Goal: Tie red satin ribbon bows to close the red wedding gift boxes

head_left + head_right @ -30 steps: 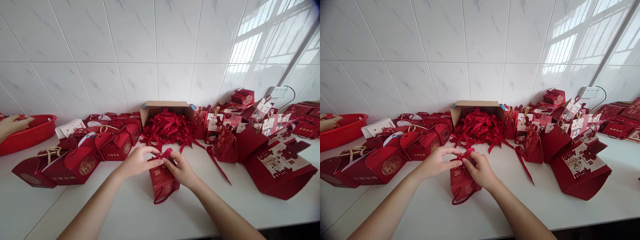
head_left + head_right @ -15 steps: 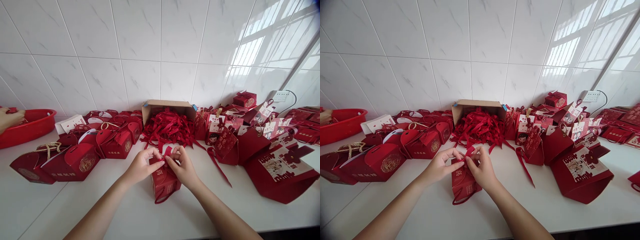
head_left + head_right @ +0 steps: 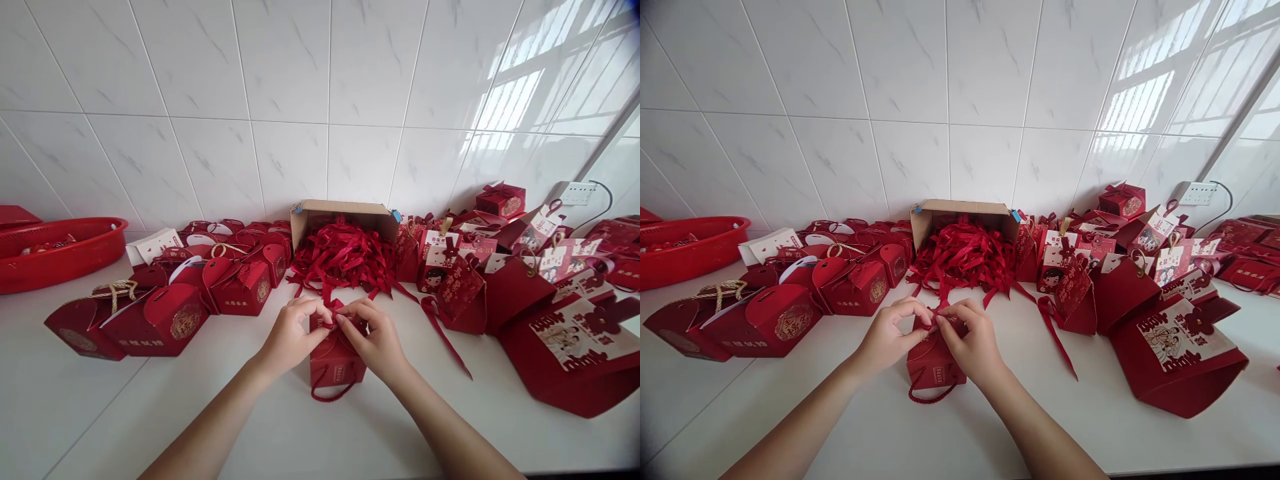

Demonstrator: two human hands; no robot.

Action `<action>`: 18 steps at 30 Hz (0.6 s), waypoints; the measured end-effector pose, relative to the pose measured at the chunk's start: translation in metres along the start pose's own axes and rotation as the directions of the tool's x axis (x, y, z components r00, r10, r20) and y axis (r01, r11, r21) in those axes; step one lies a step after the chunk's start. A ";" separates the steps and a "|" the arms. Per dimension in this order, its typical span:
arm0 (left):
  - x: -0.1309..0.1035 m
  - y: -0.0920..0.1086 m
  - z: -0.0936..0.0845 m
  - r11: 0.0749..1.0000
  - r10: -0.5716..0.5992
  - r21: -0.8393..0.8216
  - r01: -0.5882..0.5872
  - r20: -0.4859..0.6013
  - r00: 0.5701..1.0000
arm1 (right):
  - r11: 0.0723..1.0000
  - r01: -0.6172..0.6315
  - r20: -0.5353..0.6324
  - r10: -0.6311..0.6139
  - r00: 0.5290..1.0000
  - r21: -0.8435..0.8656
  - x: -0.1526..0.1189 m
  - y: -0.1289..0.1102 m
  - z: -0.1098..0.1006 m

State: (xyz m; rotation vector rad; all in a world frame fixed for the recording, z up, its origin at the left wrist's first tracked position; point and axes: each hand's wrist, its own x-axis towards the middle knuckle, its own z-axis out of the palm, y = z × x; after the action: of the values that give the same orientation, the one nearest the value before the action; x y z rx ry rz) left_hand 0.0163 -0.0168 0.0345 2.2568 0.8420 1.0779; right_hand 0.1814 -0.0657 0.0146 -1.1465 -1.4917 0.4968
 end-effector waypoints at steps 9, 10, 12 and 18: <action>0.000 -0.003 0.004 1.000 0.010 -0.012 -0.010 -0.025 1.000 | 0.997 -0.064 0.022 0.065 0.998 -0.041 -0.002 0.006 -0.003; 0.000 -0.004 0.005 1.000 0.015 -0.011 -0.015 -0.019 1.000 | 0.996 -0.075 0.005 0.076 0.997 -0.045 -0.002 0.008 -0.002; 0.001 -0.006 0.006 1.000 0.029 -0.009 -0.030 -0.005 1.000 | 0.994 -0.103 -0.015 0.103 0.995 -0.035 -0.002 0.010 -0.002; 0.002 -0.011 0.004 0.998 0.045 -0.044 -0.044 0.028 0.999 | 0.950 -0.287 0.129 0.271 0.954 0.125 0.000 0.009 -0.005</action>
State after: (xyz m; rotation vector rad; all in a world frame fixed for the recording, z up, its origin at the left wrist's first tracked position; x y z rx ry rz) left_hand 0.0167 -0.0088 0.0260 2.2596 0.7533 1.0700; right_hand 0.1896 -0.0636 0.0083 -1.2396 -1.3684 0.8610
